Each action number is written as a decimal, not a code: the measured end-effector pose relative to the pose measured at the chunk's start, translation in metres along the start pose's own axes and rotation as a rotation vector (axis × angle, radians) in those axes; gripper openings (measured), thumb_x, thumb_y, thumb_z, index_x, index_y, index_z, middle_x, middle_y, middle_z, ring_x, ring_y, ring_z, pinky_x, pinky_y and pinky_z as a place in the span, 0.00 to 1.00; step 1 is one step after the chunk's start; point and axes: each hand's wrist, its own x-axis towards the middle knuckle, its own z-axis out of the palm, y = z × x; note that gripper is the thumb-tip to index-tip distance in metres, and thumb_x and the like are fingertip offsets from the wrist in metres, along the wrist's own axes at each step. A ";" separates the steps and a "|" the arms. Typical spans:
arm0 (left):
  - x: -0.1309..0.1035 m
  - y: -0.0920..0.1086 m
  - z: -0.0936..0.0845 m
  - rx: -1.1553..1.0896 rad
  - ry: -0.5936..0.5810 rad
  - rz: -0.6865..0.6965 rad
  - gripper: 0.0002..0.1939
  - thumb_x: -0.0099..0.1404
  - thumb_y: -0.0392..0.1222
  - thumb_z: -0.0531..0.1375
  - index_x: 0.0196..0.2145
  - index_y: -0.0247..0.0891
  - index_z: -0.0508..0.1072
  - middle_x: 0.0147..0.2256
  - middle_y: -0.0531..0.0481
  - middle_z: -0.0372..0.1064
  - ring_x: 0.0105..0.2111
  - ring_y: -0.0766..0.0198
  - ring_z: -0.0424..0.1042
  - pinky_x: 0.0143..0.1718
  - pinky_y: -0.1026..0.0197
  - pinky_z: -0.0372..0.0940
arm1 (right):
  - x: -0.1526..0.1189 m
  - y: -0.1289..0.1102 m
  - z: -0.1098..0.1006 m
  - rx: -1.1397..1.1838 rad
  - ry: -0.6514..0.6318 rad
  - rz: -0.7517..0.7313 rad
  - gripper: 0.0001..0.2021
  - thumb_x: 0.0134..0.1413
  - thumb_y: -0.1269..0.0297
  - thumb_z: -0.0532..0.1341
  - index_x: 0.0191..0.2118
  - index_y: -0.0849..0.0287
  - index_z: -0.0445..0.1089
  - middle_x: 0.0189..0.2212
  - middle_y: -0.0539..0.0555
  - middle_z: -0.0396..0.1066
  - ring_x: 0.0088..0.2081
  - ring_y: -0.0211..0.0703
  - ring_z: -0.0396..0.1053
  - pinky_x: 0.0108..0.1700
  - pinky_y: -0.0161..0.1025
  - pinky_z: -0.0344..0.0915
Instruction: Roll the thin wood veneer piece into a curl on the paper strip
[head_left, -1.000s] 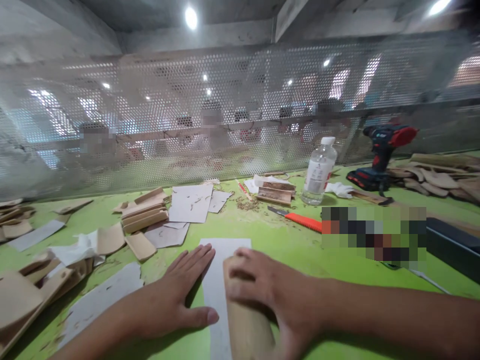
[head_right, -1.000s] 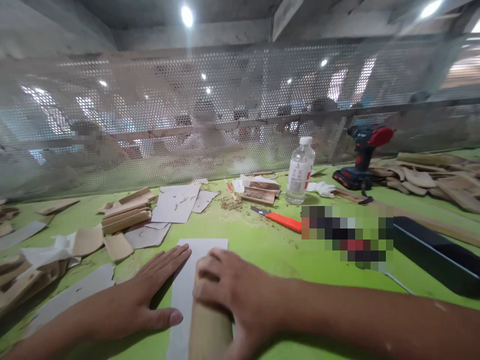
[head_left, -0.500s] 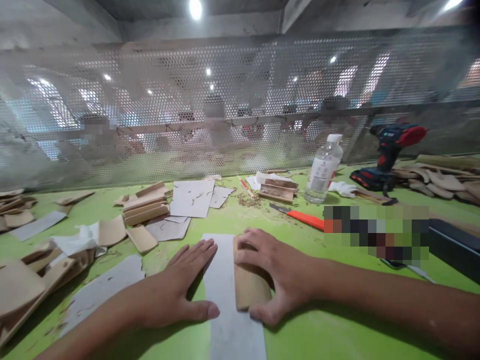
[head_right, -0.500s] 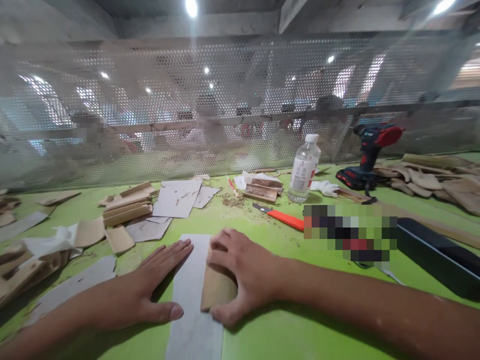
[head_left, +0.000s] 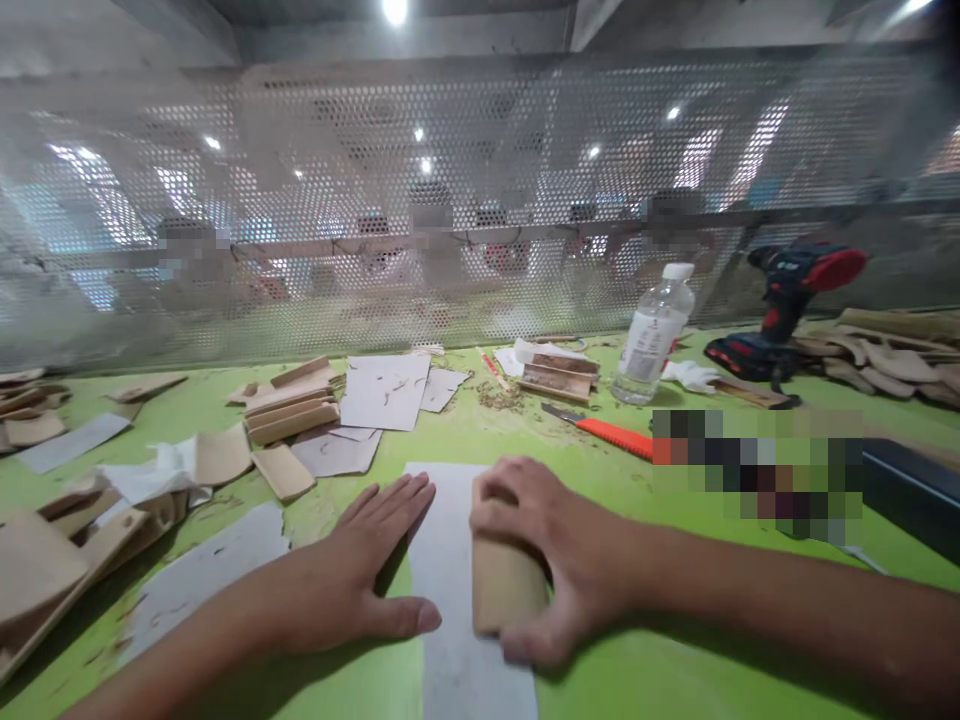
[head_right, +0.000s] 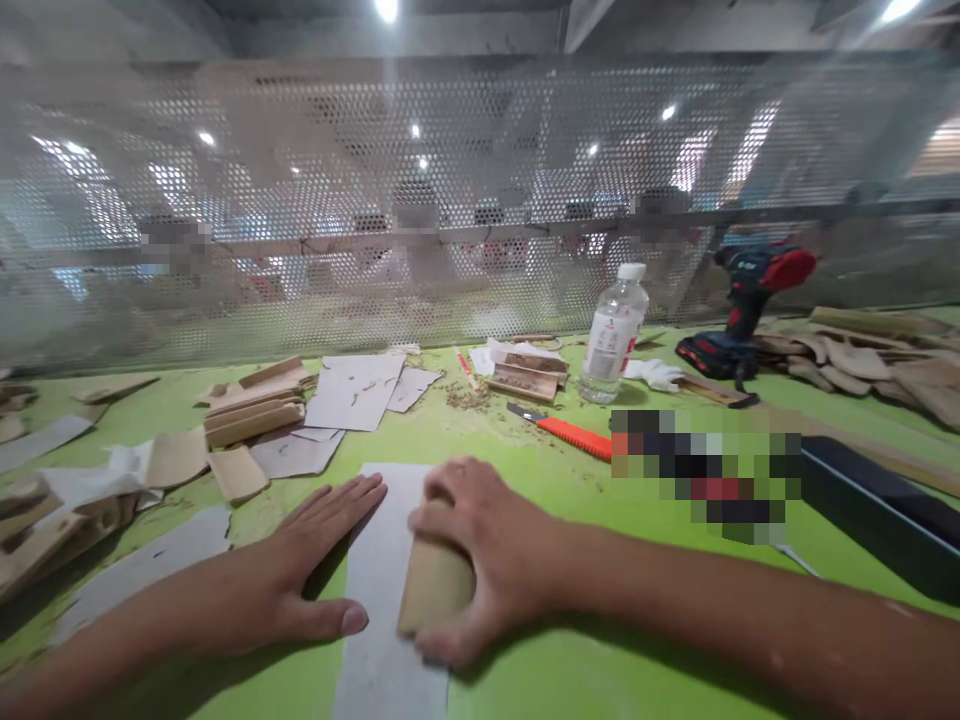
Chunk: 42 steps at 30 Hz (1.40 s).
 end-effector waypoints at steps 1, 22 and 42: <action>0.000 0.000 0.000 0.000 0.000 0.000 0.57 0.68 0.73 0.58 0.76 0.38 0.33 0.75 0.44 0.22 0.74 0.45 0.27 0.71 0.37 0.35 | 0.000 0.001 0.000 -0.006 0.021 0.024 0.39 0.32 0.40 0.74 0.51 0.56 0.73 0.51 0.61 0.62 0.54 0.63 0.58 0.60 0.63 0.57; 0.001 -0.003 0.001 0.003 -0.017 0.025 0.58 0.68 0.75 0.56 0.76 0.38 0.31 0.74 0.44 0.20 0.74 0.47 0.26 0.72 0.38 0.33 | 0.003 0.001 -0.005 0.003 -0.114 -0.196 0.36 0.36 0.42 0.73 0.52 0.52 0.73 0.52 0.59 0.64 0.54 0.61 0.60 0.64 0.64 0.53; 0.000 -0.003 0.003 -0.010 0.052 0.016 0.56 0.69 0.73 0.57 0.76 0.35 0.37 0.74 0.40 0.26 0.73 0.39 0.31 0.71 0.35 0.40 | 0.007 0.008 0.005 -0.033 0.012 -0.147 0.43 0.37 0.35 0.72 0.56 0.57 0.70 0.55 0.63 0.64 0.57 0.61 0.60 0.66 0.61 0.52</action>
